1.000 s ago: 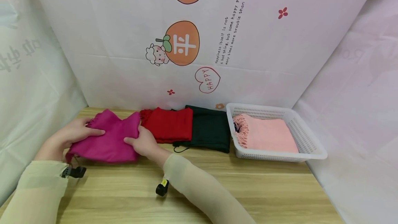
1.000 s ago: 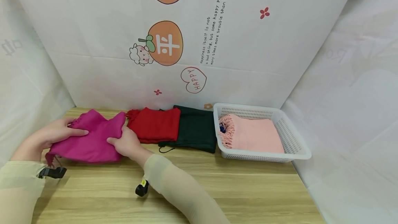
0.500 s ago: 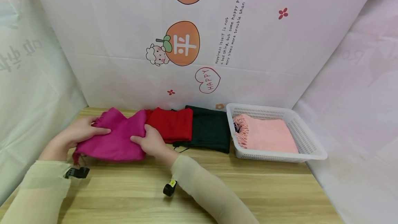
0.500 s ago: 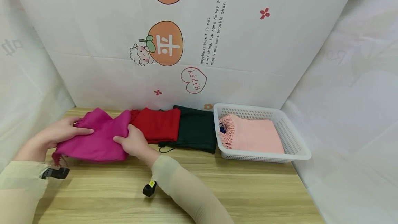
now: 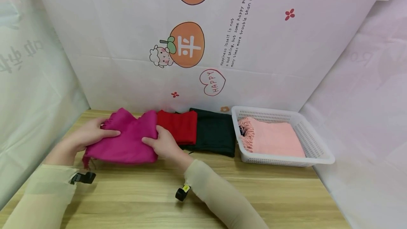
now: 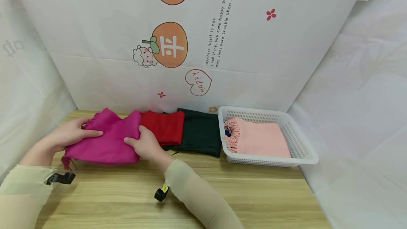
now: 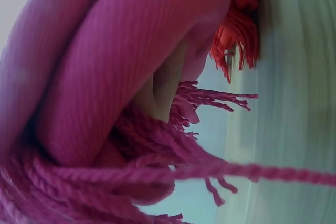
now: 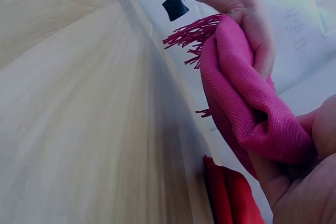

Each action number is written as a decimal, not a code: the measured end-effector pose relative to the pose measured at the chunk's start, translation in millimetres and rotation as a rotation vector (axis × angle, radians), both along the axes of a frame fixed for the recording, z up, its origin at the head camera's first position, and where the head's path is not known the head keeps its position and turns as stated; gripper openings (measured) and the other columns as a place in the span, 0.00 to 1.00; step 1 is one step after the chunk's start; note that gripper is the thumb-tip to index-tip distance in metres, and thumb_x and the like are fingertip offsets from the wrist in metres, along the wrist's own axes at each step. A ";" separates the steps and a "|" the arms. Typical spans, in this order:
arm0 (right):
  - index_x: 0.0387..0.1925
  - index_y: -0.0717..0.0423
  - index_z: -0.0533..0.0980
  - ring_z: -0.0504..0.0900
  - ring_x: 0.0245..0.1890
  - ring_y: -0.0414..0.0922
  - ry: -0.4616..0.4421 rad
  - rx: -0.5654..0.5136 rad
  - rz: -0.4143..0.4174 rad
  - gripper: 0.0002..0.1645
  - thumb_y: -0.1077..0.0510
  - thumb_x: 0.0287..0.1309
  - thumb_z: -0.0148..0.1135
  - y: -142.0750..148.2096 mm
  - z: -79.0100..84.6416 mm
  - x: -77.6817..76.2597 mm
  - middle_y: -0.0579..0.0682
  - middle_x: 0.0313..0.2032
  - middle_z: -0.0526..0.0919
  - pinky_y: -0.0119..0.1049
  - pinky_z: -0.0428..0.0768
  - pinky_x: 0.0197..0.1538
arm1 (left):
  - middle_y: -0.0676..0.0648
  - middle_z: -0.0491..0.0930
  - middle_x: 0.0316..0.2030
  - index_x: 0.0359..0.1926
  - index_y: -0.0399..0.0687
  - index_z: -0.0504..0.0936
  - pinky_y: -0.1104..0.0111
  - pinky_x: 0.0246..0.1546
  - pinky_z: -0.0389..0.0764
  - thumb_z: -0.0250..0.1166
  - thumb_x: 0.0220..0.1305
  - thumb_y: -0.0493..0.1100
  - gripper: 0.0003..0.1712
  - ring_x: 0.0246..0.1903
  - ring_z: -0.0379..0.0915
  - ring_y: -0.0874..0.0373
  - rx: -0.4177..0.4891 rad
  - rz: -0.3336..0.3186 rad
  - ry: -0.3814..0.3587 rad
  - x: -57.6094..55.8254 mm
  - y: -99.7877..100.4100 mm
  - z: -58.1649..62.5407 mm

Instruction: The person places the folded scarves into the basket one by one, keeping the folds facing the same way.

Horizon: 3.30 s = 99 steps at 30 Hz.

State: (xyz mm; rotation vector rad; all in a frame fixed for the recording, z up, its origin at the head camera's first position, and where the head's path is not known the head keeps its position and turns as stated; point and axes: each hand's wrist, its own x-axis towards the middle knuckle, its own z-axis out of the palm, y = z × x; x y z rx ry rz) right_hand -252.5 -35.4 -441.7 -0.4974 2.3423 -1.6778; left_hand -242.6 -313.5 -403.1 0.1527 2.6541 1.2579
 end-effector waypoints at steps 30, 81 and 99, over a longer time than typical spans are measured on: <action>0.59 0.48 0.74 0.88 0.37 0.44 -0.023 -0.037 -0.027 0.24 0.50 0.65 0.70 61.9 22.0 -0.8 0.45 0.44 0.84 0.42 0.86 0.41 | 0.36 0.77 0.52 0.70 0.33 0.63 0.61 0.37 0.83 0.72 0.63 0.57 0.47 0.38 0.80 0.51 0.158 0.004 0.025 5.9 50.2 5.9; 0.60 0.50 0.76 0.88 0.35 0.52 -0.006 -0.039 -0.096 0.25 0.49 0.65 0.69 160.1 51.4 -4.2 0.55 0.41 0.86 0.44 0.86 0.38 | 0.38 0.77 0.50 0.64 0.39 0.68 0.60 0.42 0.82 0.74 0.61 0.55 0.40 0.42 0.78 0.48 0.340 0.005 0.104 5.3 147.4 13.3; 0.57 0.54 0.77 0.89 0.32 0.52 -0.034 -0.095 -0.124 0.22 0.52 0.65 0.68 195.8 69.4 -10.6 0.59 0.39 0.86 0.44 0.86 0.36 | 0.42 0.75 0.54 0.66 0.45 0.68 0.57 0.48 0.79 0.74 0.58 0.60 0.43 0.49 0.75 0.48 0.323 0.023 0.114 -2.9 188.5 28.2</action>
